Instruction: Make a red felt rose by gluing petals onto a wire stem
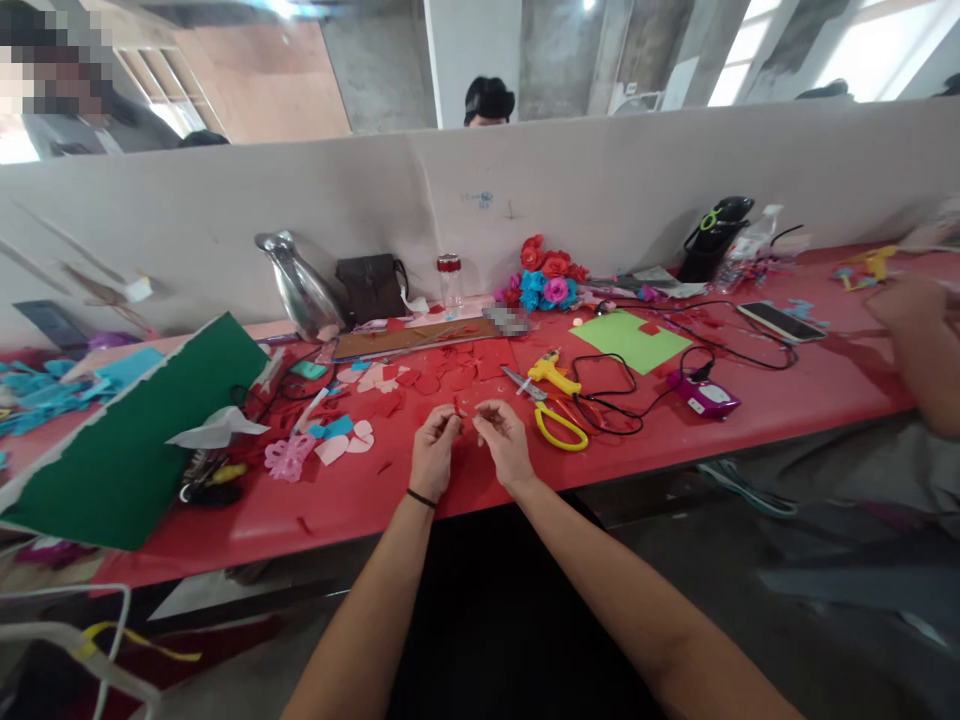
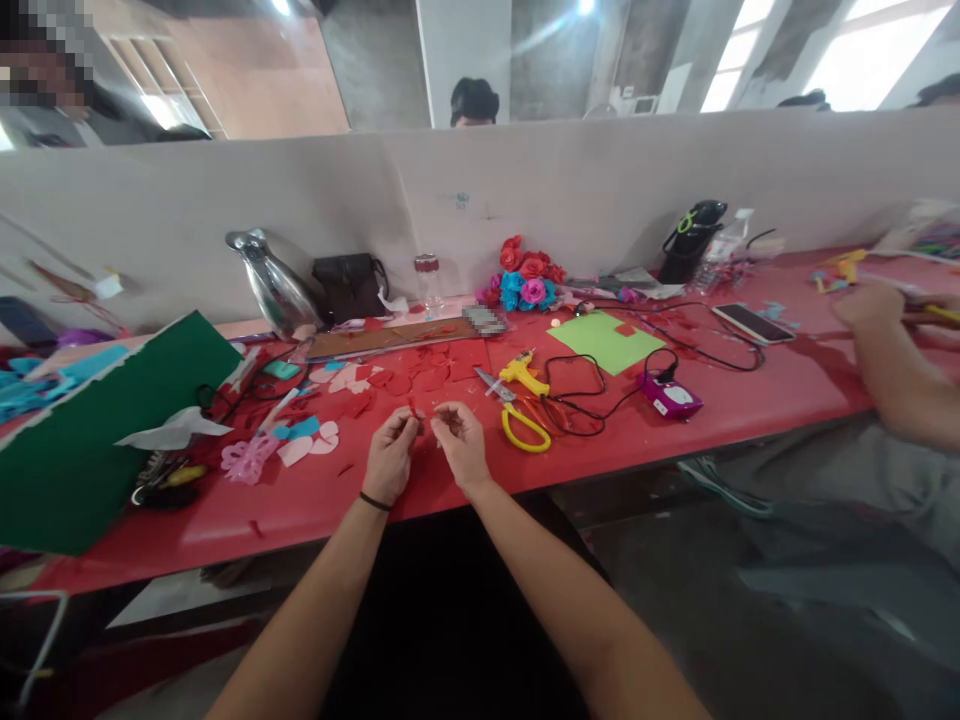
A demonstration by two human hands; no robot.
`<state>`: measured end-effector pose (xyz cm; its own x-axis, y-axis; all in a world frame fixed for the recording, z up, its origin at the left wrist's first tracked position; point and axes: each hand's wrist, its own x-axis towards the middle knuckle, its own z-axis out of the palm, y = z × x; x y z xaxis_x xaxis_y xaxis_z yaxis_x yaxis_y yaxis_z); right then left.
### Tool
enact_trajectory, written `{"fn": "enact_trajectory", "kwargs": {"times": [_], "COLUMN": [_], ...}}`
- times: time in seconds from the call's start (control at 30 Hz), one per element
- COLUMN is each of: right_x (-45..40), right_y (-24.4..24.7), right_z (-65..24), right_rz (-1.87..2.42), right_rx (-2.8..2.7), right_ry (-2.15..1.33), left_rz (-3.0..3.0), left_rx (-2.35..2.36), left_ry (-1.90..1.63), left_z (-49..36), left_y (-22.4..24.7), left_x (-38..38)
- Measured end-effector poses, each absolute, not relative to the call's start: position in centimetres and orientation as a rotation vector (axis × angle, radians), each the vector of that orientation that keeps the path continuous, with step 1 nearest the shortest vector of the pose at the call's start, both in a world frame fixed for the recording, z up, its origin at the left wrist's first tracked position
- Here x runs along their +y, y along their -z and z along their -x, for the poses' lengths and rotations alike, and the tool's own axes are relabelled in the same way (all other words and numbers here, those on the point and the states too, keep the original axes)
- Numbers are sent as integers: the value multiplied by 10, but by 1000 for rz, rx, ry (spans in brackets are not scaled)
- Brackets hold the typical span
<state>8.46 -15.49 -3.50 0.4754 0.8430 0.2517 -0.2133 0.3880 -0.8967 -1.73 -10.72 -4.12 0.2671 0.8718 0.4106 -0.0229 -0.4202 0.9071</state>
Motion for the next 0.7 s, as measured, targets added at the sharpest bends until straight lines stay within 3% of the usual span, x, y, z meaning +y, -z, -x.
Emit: {"fn": "enact_trajectory", "kwargs": {"times": [0.37, 0.7], "right_x": [-169, -180], "right_y": [15, -5], "right_z": [-77, -67], "right_rz": [918, 849], "right_rx": [-915, -690], "right_ry": [-728, -1014], "left_rz": [-1747, -1748], "left_rx": [763, 717], "left_ry": [-1399, -1448], "left_z": [19, 22], "left_y": [39, 42], "left_x": [-112, -109]}}
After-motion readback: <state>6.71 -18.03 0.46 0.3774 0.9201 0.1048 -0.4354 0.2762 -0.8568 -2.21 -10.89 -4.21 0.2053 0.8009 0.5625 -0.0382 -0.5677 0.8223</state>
